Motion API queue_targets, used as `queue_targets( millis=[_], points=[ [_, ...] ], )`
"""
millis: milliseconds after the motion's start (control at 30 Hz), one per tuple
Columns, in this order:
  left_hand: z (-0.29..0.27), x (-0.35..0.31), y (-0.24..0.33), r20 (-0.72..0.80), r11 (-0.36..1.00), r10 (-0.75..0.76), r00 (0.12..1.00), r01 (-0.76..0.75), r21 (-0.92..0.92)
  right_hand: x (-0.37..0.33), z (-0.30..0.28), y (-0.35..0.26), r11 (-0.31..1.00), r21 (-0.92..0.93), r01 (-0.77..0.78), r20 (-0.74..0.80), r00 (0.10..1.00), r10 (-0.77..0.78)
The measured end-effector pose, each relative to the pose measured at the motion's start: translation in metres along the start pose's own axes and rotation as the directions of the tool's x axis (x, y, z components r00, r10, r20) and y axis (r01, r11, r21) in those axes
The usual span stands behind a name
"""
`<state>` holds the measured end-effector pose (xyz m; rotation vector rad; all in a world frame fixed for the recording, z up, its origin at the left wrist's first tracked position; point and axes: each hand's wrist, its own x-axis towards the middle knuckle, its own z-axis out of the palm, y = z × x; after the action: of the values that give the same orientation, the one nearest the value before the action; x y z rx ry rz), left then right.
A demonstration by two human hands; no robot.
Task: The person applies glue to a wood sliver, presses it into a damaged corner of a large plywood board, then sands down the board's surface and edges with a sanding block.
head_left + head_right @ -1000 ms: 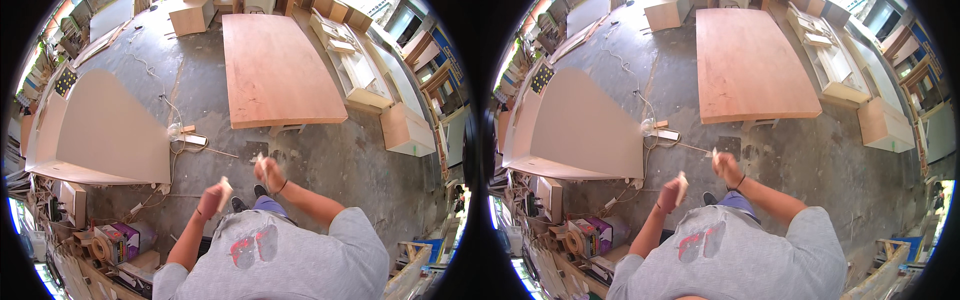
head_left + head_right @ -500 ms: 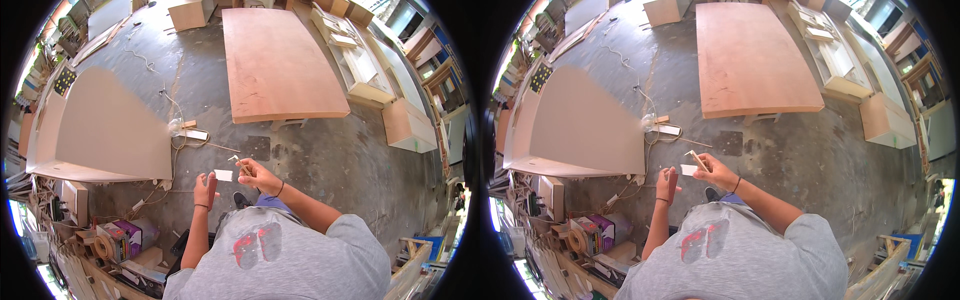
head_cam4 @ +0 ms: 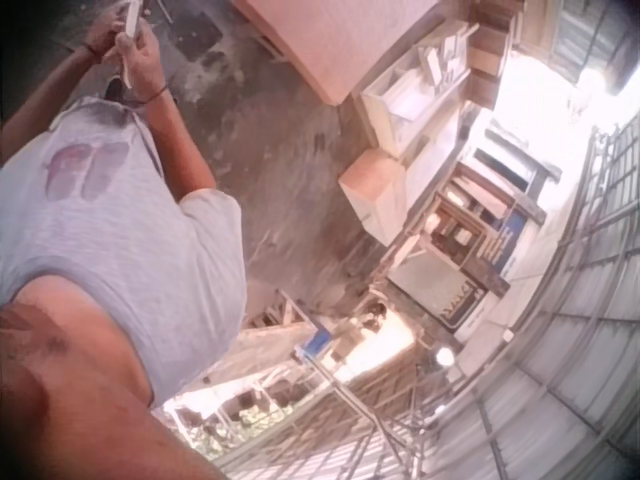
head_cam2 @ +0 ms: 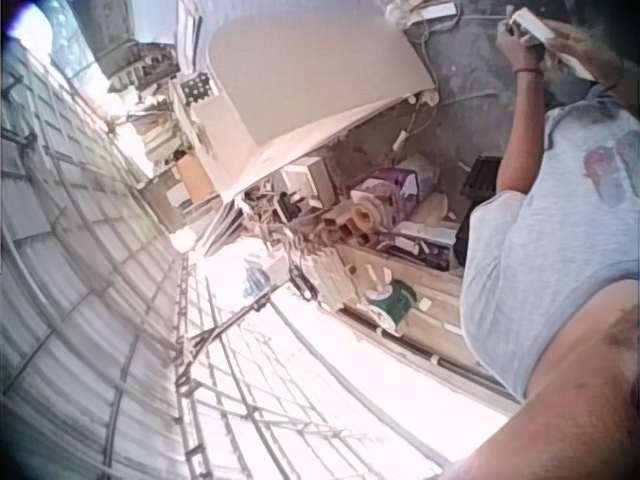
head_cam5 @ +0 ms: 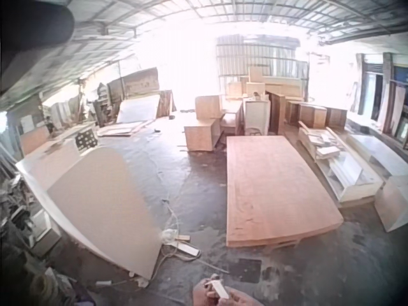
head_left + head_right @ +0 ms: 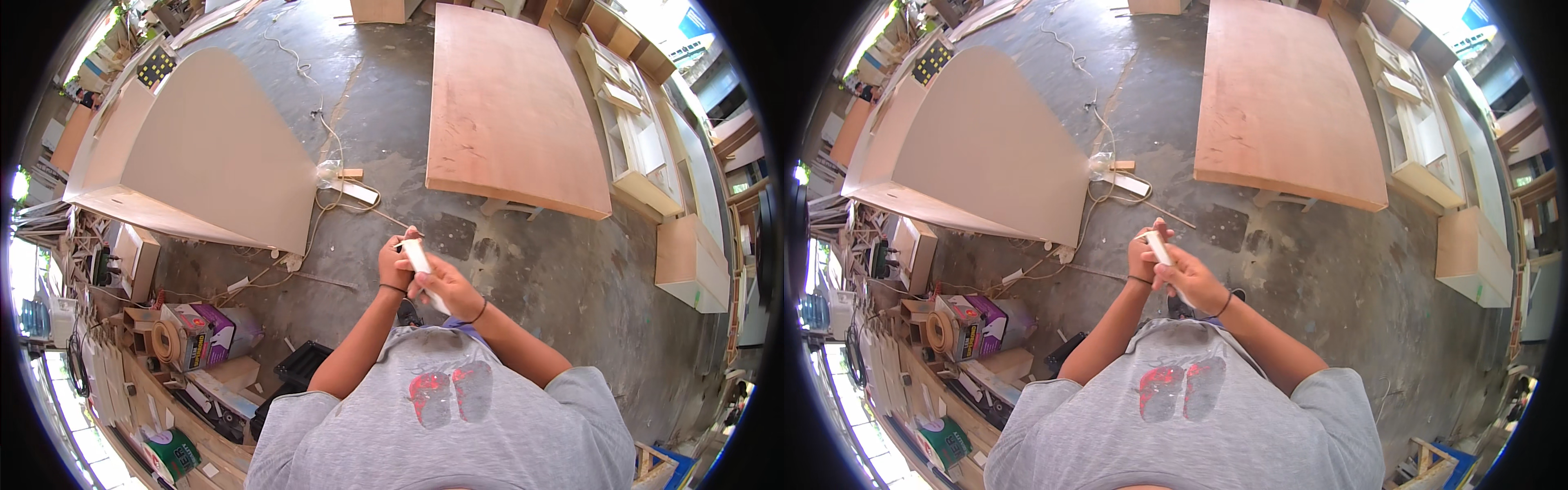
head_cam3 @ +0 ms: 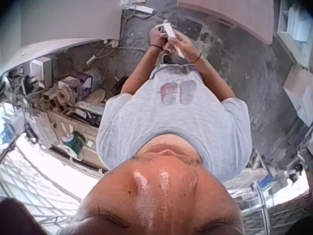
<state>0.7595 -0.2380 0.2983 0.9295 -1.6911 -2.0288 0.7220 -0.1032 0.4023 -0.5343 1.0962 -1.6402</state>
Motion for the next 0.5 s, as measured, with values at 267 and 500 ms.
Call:
queue_targets(
  millis=[267, 500],
  points=[
    [0.033, -0.020, 0.022, 0.342, 0.844, -0.161, 0.926, 0.309, -0.438, -0.018, -0.047, 0.005, 0.898, -0.437, 0.046, -0.368, 0.902, -0.226],
    [0.083, -0.030, 0.052, 0.394, 0.875, -0.155, 0.906, 0.311, -0.371, -0.035, -0.065, -0.010, 0.373, -0.926, 0.053, -0.207, 0.755, -0.622]
  ],
)
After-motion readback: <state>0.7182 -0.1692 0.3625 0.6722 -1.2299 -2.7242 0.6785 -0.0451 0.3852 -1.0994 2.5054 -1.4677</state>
